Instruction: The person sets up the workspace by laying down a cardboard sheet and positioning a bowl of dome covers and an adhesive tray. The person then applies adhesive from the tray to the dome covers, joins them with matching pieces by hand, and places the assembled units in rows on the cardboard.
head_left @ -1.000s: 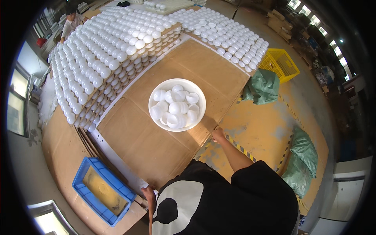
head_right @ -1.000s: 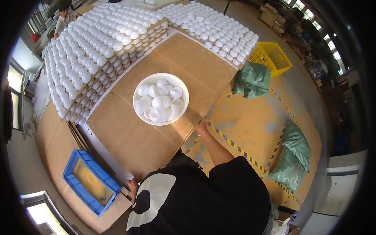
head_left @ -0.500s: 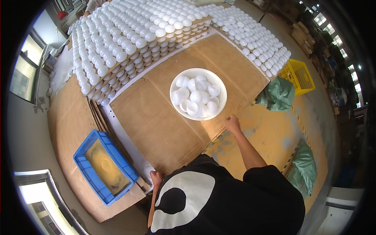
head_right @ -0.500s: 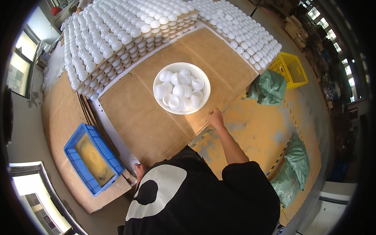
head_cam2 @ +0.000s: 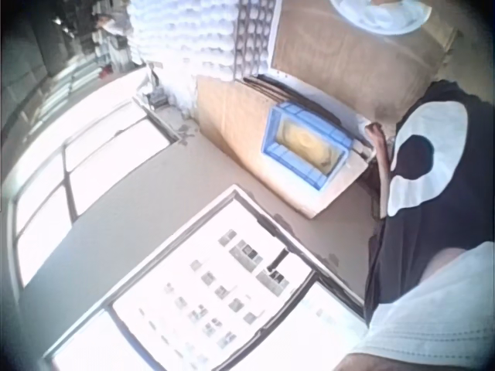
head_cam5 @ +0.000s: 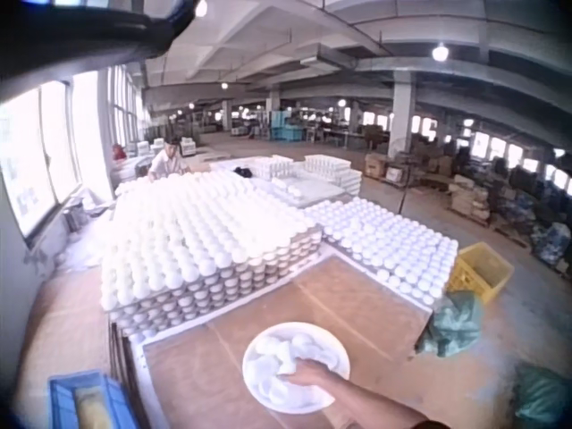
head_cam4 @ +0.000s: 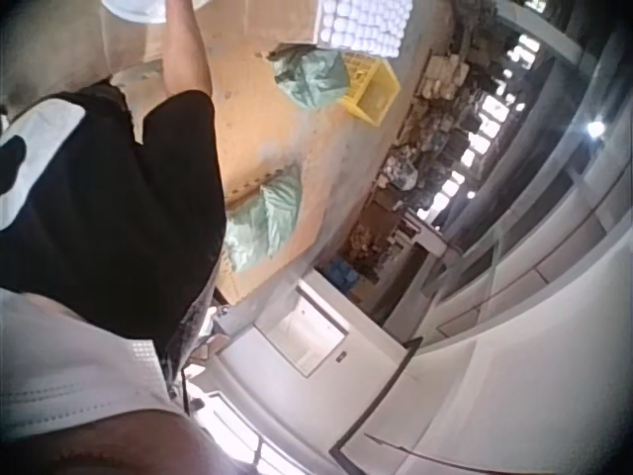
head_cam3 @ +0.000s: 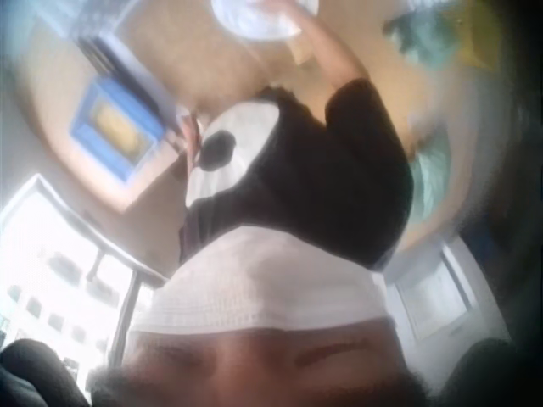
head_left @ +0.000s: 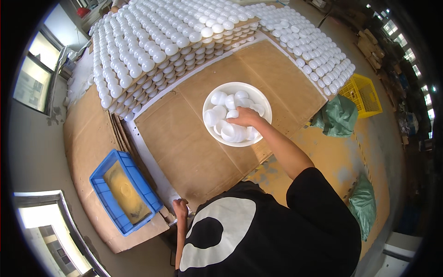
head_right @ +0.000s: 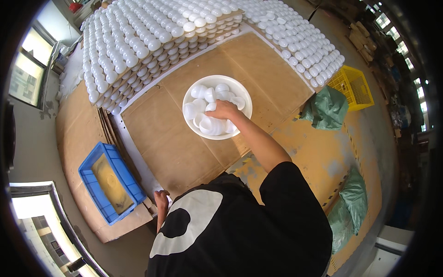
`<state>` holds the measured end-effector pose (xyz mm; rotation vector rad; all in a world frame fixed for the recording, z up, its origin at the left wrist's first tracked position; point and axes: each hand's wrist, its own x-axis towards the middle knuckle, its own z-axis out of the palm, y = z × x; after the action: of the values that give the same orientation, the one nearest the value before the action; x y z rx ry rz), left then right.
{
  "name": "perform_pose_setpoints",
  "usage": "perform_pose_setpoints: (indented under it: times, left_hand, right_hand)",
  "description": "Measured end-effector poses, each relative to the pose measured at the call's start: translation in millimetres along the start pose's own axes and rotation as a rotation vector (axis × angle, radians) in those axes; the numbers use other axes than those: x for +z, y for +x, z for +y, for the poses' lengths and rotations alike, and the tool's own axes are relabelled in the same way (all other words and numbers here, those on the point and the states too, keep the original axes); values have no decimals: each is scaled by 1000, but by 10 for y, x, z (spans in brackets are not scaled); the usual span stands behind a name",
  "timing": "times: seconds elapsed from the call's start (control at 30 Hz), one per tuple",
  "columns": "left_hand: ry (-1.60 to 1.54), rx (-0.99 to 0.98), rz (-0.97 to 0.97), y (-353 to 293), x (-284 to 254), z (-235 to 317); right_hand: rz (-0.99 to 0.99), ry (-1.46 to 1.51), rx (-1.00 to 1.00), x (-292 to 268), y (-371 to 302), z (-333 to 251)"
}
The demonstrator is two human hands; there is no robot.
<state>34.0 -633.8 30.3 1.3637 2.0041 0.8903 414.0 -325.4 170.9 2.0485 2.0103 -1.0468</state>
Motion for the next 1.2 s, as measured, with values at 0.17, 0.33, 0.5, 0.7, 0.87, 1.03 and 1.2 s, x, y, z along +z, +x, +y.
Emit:
perform_pose_setpoints:
  times: [0.17,0.33,0.5,0.7,0.87,1.03,1.2]
  left_hand:
    - [46,48,28,168,83,577]
    - [-95,12,-168,461,-14,1585]
    - [-230,400,-164,784,-66,3019]
    - [-337,383,-361,860,194,3017]
    - [-637,198,-112,671,229,2714]
    - [-778,129,31,515,160,2520]
    - [-843,-27,-27,391,-86,2391]
  right_hand:
    - [-33,50,-74,-31,136,155]
    - [-119,829,-178,-499,-281,276]
    - [-640,1065,-445,-204,-734,-88]
    - [-875,1118,-476,502,-939,-310]
    - [-767,1277,-437,525,-1317,-498]
    - [-914,1263,-439,567,-1265,-603]
    - [-1025,1170,-435,584,-1215,-743]
